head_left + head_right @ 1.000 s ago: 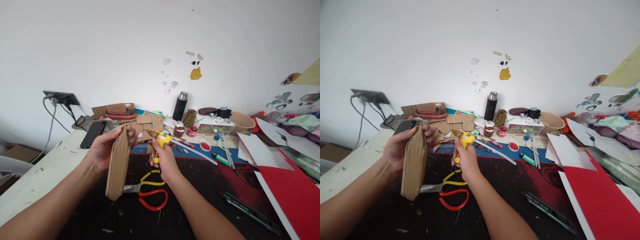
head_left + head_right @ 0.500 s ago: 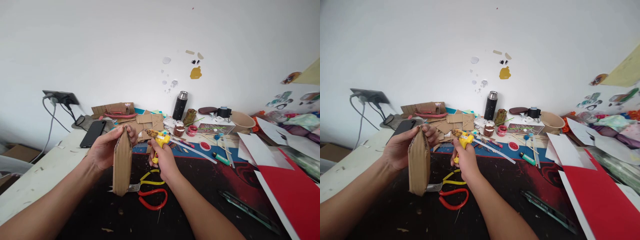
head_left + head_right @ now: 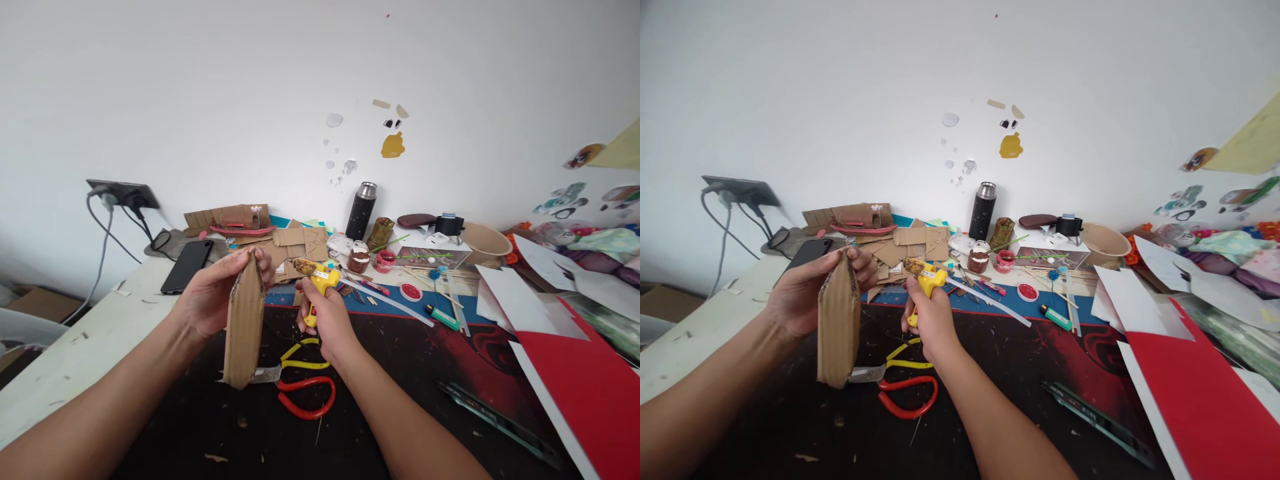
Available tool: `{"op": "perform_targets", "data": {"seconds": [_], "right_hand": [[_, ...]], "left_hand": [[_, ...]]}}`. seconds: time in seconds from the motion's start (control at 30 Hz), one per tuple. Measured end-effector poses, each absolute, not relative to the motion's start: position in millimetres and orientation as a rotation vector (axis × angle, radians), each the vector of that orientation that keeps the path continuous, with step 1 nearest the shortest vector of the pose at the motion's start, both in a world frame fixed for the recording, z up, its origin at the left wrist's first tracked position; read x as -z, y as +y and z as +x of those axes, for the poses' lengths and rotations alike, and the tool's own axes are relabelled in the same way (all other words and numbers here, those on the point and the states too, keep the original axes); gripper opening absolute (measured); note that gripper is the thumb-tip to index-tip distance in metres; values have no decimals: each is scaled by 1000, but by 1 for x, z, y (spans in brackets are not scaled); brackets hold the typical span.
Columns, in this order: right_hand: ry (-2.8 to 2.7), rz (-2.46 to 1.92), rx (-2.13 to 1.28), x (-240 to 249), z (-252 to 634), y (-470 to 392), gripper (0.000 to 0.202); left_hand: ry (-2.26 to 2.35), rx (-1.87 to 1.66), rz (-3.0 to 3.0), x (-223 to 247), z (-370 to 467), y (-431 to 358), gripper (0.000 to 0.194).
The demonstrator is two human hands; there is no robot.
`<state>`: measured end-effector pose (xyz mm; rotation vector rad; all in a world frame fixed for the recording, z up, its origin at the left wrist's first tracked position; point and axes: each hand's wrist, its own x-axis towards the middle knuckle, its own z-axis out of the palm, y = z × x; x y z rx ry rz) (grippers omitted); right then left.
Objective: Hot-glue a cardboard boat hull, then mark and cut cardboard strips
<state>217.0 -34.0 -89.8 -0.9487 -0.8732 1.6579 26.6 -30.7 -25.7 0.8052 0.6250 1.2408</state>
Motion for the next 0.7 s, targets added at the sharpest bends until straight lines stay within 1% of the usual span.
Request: {"op": "perform_targets", "data": {"seconds": [0.27,0.7], "right_hand": [[-873,-958,-1663,91,217,-34,68],[-871,-943,-1672,91,217,-35,69]], "left_hand": [[654,-1258,796,25,27,-30,40],[638,-1312,811,19,30,-33,36]]}}
